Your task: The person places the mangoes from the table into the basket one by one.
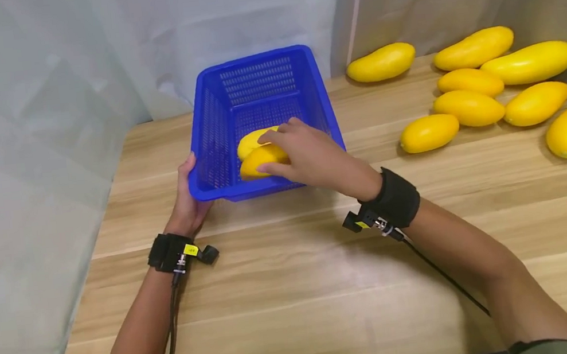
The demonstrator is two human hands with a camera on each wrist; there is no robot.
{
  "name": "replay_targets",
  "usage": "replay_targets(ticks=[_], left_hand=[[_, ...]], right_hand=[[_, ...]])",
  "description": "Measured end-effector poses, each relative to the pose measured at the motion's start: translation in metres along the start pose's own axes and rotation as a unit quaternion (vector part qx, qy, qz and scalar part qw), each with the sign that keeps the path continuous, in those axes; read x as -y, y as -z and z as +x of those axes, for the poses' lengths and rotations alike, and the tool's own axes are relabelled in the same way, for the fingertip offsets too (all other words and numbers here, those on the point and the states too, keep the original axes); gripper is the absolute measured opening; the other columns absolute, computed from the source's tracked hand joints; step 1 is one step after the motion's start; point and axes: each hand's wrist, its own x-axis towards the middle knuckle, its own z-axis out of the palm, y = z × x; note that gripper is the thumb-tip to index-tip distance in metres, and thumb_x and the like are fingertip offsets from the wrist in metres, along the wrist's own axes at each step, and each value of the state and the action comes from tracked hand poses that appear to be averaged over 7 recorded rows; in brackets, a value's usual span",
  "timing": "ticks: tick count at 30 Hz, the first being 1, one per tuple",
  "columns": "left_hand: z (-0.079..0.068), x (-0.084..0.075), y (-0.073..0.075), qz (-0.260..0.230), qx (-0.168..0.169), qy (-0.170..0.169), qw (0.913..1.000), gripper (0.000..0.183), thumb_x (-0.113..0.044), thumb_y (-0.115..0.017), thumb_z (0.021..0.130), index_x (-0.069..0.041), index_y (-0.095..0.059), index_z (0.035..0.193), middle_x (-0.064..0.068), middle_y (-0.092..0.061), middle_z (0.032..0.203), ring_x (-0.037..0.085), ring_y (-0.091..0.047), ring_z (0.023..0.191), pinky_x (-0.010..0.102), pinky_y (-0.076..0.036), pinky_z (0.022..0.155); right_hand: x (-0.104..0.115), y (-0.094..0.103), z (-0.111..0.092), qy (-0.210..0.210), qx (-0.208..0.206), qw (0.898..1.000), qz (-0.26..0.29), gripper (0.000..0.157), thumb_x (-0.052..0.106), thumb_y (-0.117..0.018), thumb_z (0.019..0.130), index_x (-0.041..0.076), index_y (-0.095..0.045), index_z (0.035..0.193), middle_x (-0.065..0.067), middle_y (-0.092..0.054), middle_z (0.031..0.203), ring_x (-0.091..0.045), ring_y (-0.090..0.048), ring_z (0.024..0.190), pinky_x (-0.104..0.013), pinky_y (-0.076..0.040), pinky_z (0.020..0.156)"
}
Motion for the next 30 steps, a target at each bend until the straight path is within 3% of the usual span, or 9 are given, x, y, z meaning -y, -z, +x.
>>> replay_targets(ticks=[4, 9, 14, 17, 21, 25, 28, 30], left_hand=[[0.000, 0.001, -0.001, 0.003, -0.003, 0.002, 1.0000, 0.072, -0.057, -0.035, 0.099, -0.018, -0.024, 0.158, 0.026, -0.027, 0.154, 0.029, -0.048, 0.120, 0.032, -0.049, 0.092], [0.000, -0.001, -0.001, 0.013, -0.011, 0.001, 0.9999, 0.071, -0.058, -0.035, 0.099, -0.019, -0.026, 0.158, 0.024, -0.029, 0.154, 0.030, -0.045, 0.122, 0.030, -0.048, 0.092], [0.000, 0.001, -0.002, 0.015, -0.011, 0.003, 0.9998, 0.071, -0.058, -0.035, 0.099, -0.020, -0.026, 0.158, 0.023, -0.028, 0.154, 0.033, -0.042, 0.125, 0.030, -0.046, 0.094], [0.000, 0.000, -0.001, 0.010, -0.009, -0.004, 0.9999, 0.072, -0.058, -0.035, 0.099, -0.017, -0.026, 0.158, 0.023, -0.029, 0.154, 0.031, -0.043, 0.123, 0.030, -0.045, 0.094], [0.001, 0.000, 0.000, 0.008, -0.006, -0.002, 0.9999, 0.071, -0.057, -0.035, 0.099, -0.017, -0.027, 0.157, 0.023, -0.029, 0.154, 0.030, -0.043, 0.124, 0.032, -0.043, 0.096], [-0.002, 0.001, 0.000, 0.020, -0.005, 0.007, 0.9998, 0.072, -0.059, -0.032, 0.099, -0.018, -0.026, 0.158, 0.023, -0.028, 0.155, 0.027, -0.046, 0.123, 0.032, -0.045, 0.097], [-0.004, -0.001, 0.002, 0.022, -0.011, 0.008, 0.9997, 0.072, -0.060, -0.033, 0.098, -0.019, -0.026, 0.158, 0.023, -0.031, 0.153, 0.025, -0.049, 0.119, 0.031, -0.048, 0.094], [-0.005, -0.001, 0.003, 0.020, -0.012, 0.010, 0.9997, 0.072, -0.059, -0.034, 0.098, -0.020, -0.026, 0.158, 0.021, -0.033, 0.152, 0.023, -0.050, 0.117, 0.031, -0.048, 0.093]], right_hand=[[0.005, -0.010, 0.005, 0.027, 0.021, 0.999, 0.035, 0.039, 0.033, -0.057, 0.098, 0.013, -0.065, 0.131, -0.005, -0.066, 0.119, -0.022, -0.054, 0.106, -0.032, -0.044, 0.088], [0.007, -0.015, 0.008, 0.040, 0.036, 0.997, 0.054, 0.030, 0.021, -0.054, 0.100, 0.013, -0.070, 0.125, -0.002, -0.068, 0.118, -0.019, -0.056, 0.109, -0.029, -0.042, 0.095], [0.005, -0.015, 0.005, 0.038, 0.052, 0.997, 0.031, 0.035, 0.025, -0.049, 0.103, 0.013, -0.067, 0.130, -0.003, -0.068, 0.118, -0.021, -0.056, 0.106, -0.031, -0.042, 0.095], [0.006, -0.014, 0.005, 0.038, 0.060, 0.997, 0.020, 0.043, 0.034, -0.039, 0.106, 0.014, -0.067, 0.131, -0.002, -0.069, 0.116, -0.022, -0.056, 0.106, -0.033, -0.041, 0.095], [0.007, -0.016, 0.002, 0.022, 0.073, 0.997, 0.009, 0.057, 0.048, -0.025, 0.105, 0.018, -0.062, 0.137, 0.001, -0.066, 0.128, -0.023, -0.055, 0.119, -0.037, -0.038, 0.103], [0.012, -0.019, -0.004, 0.024, 0.086, 0.996, -0.013, 0.064, 0.055, -0.023, 0.103, 0.018, -0.056, 0.142, 0.002, -0.059, 0.139, -0.023, -0.051, 0.129, -0.043, -0.035, 0.107], [0.017, -0.023, -0.007, 0.040, 0.074, 0.996, -0.030, 0.066, 0.058, -0.024, 0.102, 0.017, -0.073, 0.120, -0.001, -0.071, 0.111, -0.020, -0.059, 0.111, -0.041, -0.039, 0.098], [0.018, -0.025, -0.009, 0.041, 0.065, 0.996, -0.039, 0.065, 0.059, -0.025, 0.101, 0.019, -0.076, 0.108, 0.002, -0.070, 0.095, -0.017, -0.058, 0.100, -0.041, -0.039, 0.093]])
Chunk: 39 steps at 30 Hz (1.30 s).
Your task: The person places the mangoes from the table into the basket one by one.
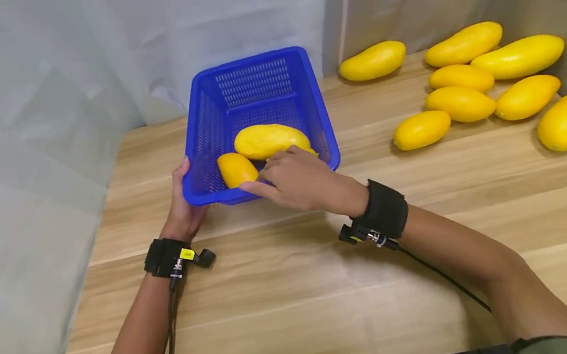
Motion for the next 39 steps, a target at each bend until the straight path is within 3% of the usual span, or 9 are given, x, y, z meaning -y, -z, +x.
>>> replay_targets(ticks=[2, 5, 16, 23, 31, 39], left_hand=[[0.000, 0.000, 0.000, 0.000, 0.002, 0.002, 1.0000, 0.071, -0.059, -0.034, 0.098, -0.022, -0.026, 0.158, 0.019, -0.034, 0.152, 0.023, -0.050, 0.118, 0.031, -0.048, 0.094], [-0.001, 0.000, 0.001, 0.000, -0.002, 0.004, 1.0000, 0.071, -0.059, -0.035, 0.098, -0.022, -0.026, 0.158, 0.018, -0.034, 0.153, 0.022, -0.050, 0.119, 0.031, -0.047, 0.095], [-0.001, 0.000, 0.002, 0.003, -0.006, 0.006, 1.0000, 0.074, -0.062, -0.037, 0.097, -0.022, -0.026, 0.158, 0.019, -0.029, 0.156, 0.022, -0.046, 0.123, 0.032, -0.042, 0.098], [0.001, -0.002, 0.000, 0.007, -0.003, -0.008, 0.9999, 0.072, -0.060, -0.036, 0.098, -0.022, -0.026, 0.158, 0.020, -0.027, 0.157, 0.022, -0.045, 0.123, 0.032, -0.040, 0.100], [0.003, -0.003, 0.000, 0.012, -0.005, -0.013, 0.9998, 0.070, -0.059, -0.034, 0.098, -0.024, -0.026, 0.158, 0.019, -0.027, 0.157, 0.022, -0.045, 0.123, 0.031, -0.042, 0.098], [0.000, -0.003, 0.002, 0.010, 0.000, -0.004, 0.9999, 0.071, -0.059, -0.034, 0.098, -0.023, -0.026, 0.158, 0.019, -0.031, 0.155, 0.022, -0.048, 0.119, 0.031, -0.046, 0.095]], right_hand=[[0.001, -0.001, 0.000, -0.001, -0.005, 1.000, -0.006, 0.063, 0.059, -0.026, 0.101, 0.022, -0.077, 0.103, 0.005, -0.067, 0.087, -0.015, -0.056, 0.094, -0.039, -0.040, 0.090], [0.001, -0.002, 0.000, -0.004, -0.003, 1.000, -0.006, 0.063, 0.060, -0.027, 0.101, 0.023, -0.074, 0.119, 0.009, -0.070, 0.101, -0.015, -0.057, 0.104, -0.039, -0.039, 0.095], [0.001, 0.000, 0.000, 0.001, -0.007, 1.000, -0.002, 0.060, 0.058, -0.028, 0.101, 0.023, -0.074, 0.117, 0.007, -0.070, 0.106, -0.015, -0.059, 0.106, -0.037, -0.042, 0.094], [0.000, 0.006, -0.001, 0.004, -0.018, 1.000, 0.016, 0.055, 0.055, -0.031, 0.102, 0.021, -0.075, 0.112, 0.006, -0.067, 0.098, -0.013, -0.059, 0.099, -0.033, -0.044, 0.090], [-0.004, 0.014, -0.003, 0.008, -0.010, 0.999, 0.032, 0.059, 0.054, -0.029, 0.103, 0.016, -0.070, 0.123, 0.003, -0.069, 0.116, -0.019, -0.057, 0.116, -0.036, -0.039, 0.102], [-0.002, 0.019, -0.005, 0.014, -0.007, 0.999, 0.043, 0.058, 0.054, -0.031, 0.103, 0.018, -0.069, 0.125, 0.004, -0.068, 0.117, -0.018, -0.055, 0.116, -0.037, -0.040, 0.101]])
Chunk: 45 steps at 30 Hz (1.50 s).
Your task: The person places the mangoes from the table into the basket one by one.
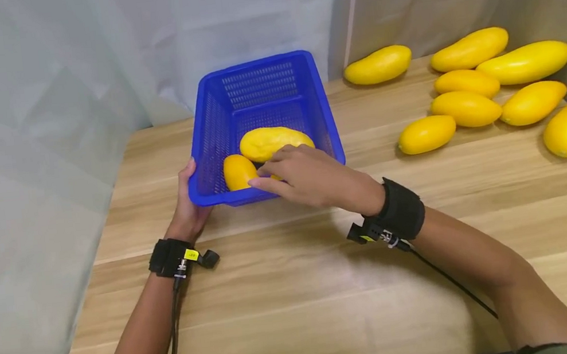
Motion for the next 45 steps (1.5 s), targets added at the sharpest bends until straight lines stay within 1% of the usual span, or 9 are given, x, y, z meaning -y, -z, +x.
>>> replay_targets(ticks=[7, 12, 19, 23, 27, 31, 36, 42, 45], left_hand=[[0.001, -0.002, -0.002, 0.009, -0.002, 0.003, 1.0000, 0.070, -0.061, -0.034, 0.098, -0.027, -0.025, 0.158, 0.017, -0.029, 0.157, 0.025, -0.045, 0.125, 0.033, -0.044, 0.098], [-0.001, 0.000, -0.003, 0.003, -0.002, 0.007, 1.0000, 0.072, -0.061, -0.034, 0.098, -0.024, -0.025, 0.159, 0.018, -0.031, 0.156, 0.024, -0.047, 0.123, 0.032, -0.045, 0.098], [-0.001, 0.000, -0.001, 0.003, 0.002, 0.002, 1.0000, 0.070, -0.059, -0.033, 0.099, -0.025, -0.024, 0.159, 0.018, -0.027, 0.158, 0.026, -0.045, 0.125, 0.033, -0.044, 0.099], [-0.004, 0.001, -0.001, -0.005, -0.003, 0.007, 1.0000, 0.072, -0.060, -0.035, 0.098, -0.023, -0.024, 0.159, 0.020, -0.029, 0.156, 0.024, -0.048, 0.122, 0.032, -0.046, 0.097], [-0.005, 0.001, 0.001, -0.006, -0.009, -0.002, 0.9999, 0.072, -0.061, -0.035, 0.098, -0.022, -0.025, 0.158, 0.020, -0.030, 0.156, 0.024, -0.047, 0.123, 0.031, -0.046, 0.097], [-0.005, 0.001, 0.001, -0.002, -0.005, -0.002, 1.0000, 0.072, -0.060, -0.034, 0.098, -0.023, -0.025, 0.158, 0.020, -0.028, 0.157, 0.024, -0.046, 0.124, 0.032, -0.045, 0.098], [-0.007, 0.000, 0.000, -0.002, -0.006, 0.003, 1.0000, 0.072, -0.060, -0.034, 0.098, -0.022, -0.024, 0.159, 0.019, -0.028, 0.157, 0.023, -0.047, 0.123, 0.031, -0.045, 0.098], [-0.007, -0.003, 0.000, 0.000, -0.009, -0.001, 1.0000, 0.071, -0.060, -0.033, 0.099, -0.023, -0.024, 0.159, 0.020, -0.029, 0.156, 0.023, -0.047, 0.121, 0.030, -0.046, 0.096], [-0.006, -0.002, -0.001, 0.007, -0.003, 0.004, 1.0000, 0.071, -0.059, -0.032, 0.099, -0.023, -0.023, 0.159, 0.020, -0.028, 0.157, 0.023, -0.048, 0.122, 0.031, -0.046, 0.097]], right_hand=[[0.001, 0.010, -0.003, 0.015, -0.016, 1.000, 0.011, 0.054, 0.053, -0.035, 0.102, 0.018, -0.068, 0.126, 0.002, -0.067, 0.118, -0.019, -0.054, 0.115, -0.035, -0.039, 0.101], [0.001, 0.018, -0.010, 0.008, -0.011, 1.000, 0.019, 0.059, 0.057, -0.032, 0.101, 0.019, -0.064, 0.134, 0.002, -0.064, 0.129, -0.022, -0.049, 0.127, -0.040, -0.034, 0.108], [-0.005, 0.036, -0.021, 0.002, -0.041, 0.999, 0.029, 0.058, 0.056, -0.035, 0.101, 0.019, -0.063, 0.134, 0.002, -0.062, 0.131, -0.020, -0.048, 0.129, -0.038, -0.034, 0.108], [-0.007, 0.046, -0.025, -0.008, -0.043, 0.999, 0.026, 0.060, 0.057, -0.033, 0.101, 0.017, -0.061, 0.136, -0.001, -0.060, 0.134, -0.021, -0.046, 0.132, -0.039, -0.034, 0.109], [-0.009, 0.056, -0.028, -0.022, -0.049, 0.998, 0.024, 0.063, 0.060, -0.032, 0.100, 0.018, -0.060, 0.138, -0.001, -0.059, 0.137, -0.023, -0.042, 0.137, -0.042, -0.031, 0.112], [-0.014, 0.064, -0.034, -0.037, -0.055, 0.998, 0.020, 0.061, 0.058, -0.035, 0.099, 0.018, -0.059, 0.139, -0.001, -0.059, 0.138, -0.025, -0.039, 0.139, -0.044, -0.029, 0.113], [-0.024, 0.075, -0.041, -0.059, -0.043, 0.997, 0.021, 0.061, 0.058, -0.037, 0.099, 0.019, -0.056, 0.141, -0.004, -0.054, 0.143, -0.026, -0.036, 0.142, -0.046, -0.028, 0.113], [-0.032, 0.088, -0.051, -0.081, -0.046, 0.995, 0.029, 0.062, 0.057, -0.037, 0.099, 0.016, -0.053, 0.144, -0.007, -0.050, 0.146, -0.026, -0.042, 0.136, -0.047, -0.033, 0.109], [-0.036, 0.092, -0.056, -0.089, -0.052, 0.994, 0.040, 0.062, 0.056, -0.038, 0.100, 0.015, -0.052, 0.145, -0.008, -0.047, 0.150, -0.027, -0.037, 0.141, -0.047, -0.028, 0.113]])
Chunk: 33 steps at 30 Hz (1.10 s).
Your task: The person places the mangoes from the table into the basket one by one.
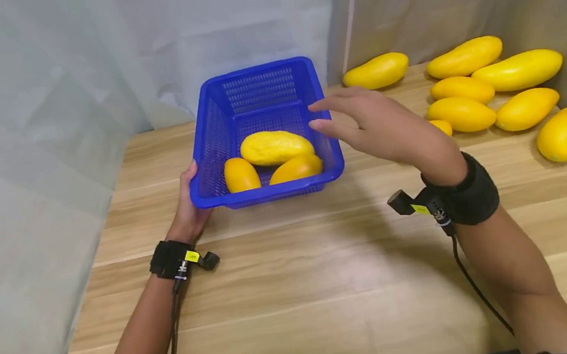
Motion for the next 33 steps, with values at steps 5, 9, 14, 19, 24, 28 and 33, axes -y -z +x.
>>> replay_targets(ticks=[5, 9, 14, 19, 24, 28, 33], left_hand=[[0.000, 0.001, 0.000, 0.003, 0.002, -0.001, 1.0000, 0.070, -0.060, -0.031, 0.099, -0.025, -0.023, 0.159, 0.018, -0.028, 0.157, 0.025, -0.046, 0.124, 0.032, -0.045, 0.098], [0.001, 0.000, 0.001, 0.004, 0.001, -0.006, 1.0000, 0.070, -0.061, -0.032, 0.098, -0.028, -0.023, 0.159, 0.017, -0.026, 0.158, 0.025, -0.044, 0.126, 0.032, -0.045, 0.098], [0.001, 0.000, 0.000, 0.007, 0.001, -0.004, 1.0000, 0.071, -0.061, -0.034, 0.098, -0.027, -0.023, 0.159, 0.019, -0.028, 0.157, 0.024, -0.048, 0.123, 0.032, -0.047, 0.096], [0.001, -0.002, -0.001, 0.004, 0.000, -0.012, 0.9999, 0.070, -0.061, -0.033, 0.098, -0.026, -0.023, 0.159, 0.020, -0.027, 0.157, 0.024, -0.047, 0.122, 0.031, -0.046, 0.096], [0.001, -0.002, -0.001, 0.000, 0.004, -0.011, 0.9999, 0.070, -0.059, -0.034, 0.099, -0.025, -0.023, 0.159, 0.021, -0.026, 0.157, 0.024, -0.047, 0.122, 0.032, -0.047, 0.096], [0.000, -0.001, -0.001, -0.004, 0.007, -0.014, 0.9999, 0.070, -0.059, -0.033, 0.099, -0.024, -0.023, 0.159, 0.023, -0.026, 0.156, 0.024, -0.048, 0.120, 0.031, -0.048, 0.095], [0.003, 0.003, -0.002, -0.007, 0.003, -0.017, 0.9998, 0.071, -0.059, -0.034, 0.099, -0.022, -0.024, 0.159, 0.022, -0.028, 0.155, 0.022, -0.049, 0.120, 0.030, -0.047, 0.095]], right_hand=[[-0.010, 0.005, 0.003, 0.002, -0.011, 1.000, 0.011, 0.062, 0.053, -0.041, 0.100, 0.012, -0.051, 0.145, -0.009, -0.049, 0.148, -0.029, -0.036, 0.141, -0.047, -0.025, 0.114], [-0.021, 0.009, 0.006, -0.003, -0.021, 1.000, 0.019, 0.060, 0.049, -0.044, 0.100, 0.011, -0.050, 0.146, -0.010, -0.050, 0.147, -0.031, -0.038, 0.140, -0.048, -0.026, 0.114], [-0.039, 0.009, 0.011, 0.002, -0.038, 0.998, 0.044, 0.057, 0.043, -0.047, 0.101, 0.009, -0.048, 0.147, -0.011, -0.049, 0.148, -0.029, -0.040, 0.139, -0.046, -0.028, 0.113], [-0.054, 0.009, 0.017, -0.012, -0.056, 0.997, 0.049, 0.059, 0.041, -0.049, 0.101, 0.008, -0.044, 0.149, -0.013, -0.046, 0.150, -0.031, -0.038, 0.140, -0.046, -0.026, 0.114], [-0.067, 0.008, 0.018, -0.042, -0.071, 0.995, 0.050, 0.063, 0.044, -0.048, 0.100, 0.012, -0.038, 0.153, -0.012, -0.040, 0.154, -0.031, -0.030, 0.144, -0.047, -0.021, 0.116], [-0.074, 0.007, 0.018, -0.050, -0.079, 0.994, 0.054, 0.064, 0.043, -0.049, 0.100, 0.013, -0.035, 0.155, -0.011, -0.039, 0.155, -0.029, -0.027, 0.145, -0.047, -0.018, 0.117], [-0.081, 0.008, 0.017, -0.057, -0.081, 0.994, 0.051, 0.065, 0.043, -0.049, 0.100, 0.014, -0.033, 0.156, -0.010, -0.037, 0.157, -0.030, -0.026, 0.146, -0.048, -0.017, 0.117]])
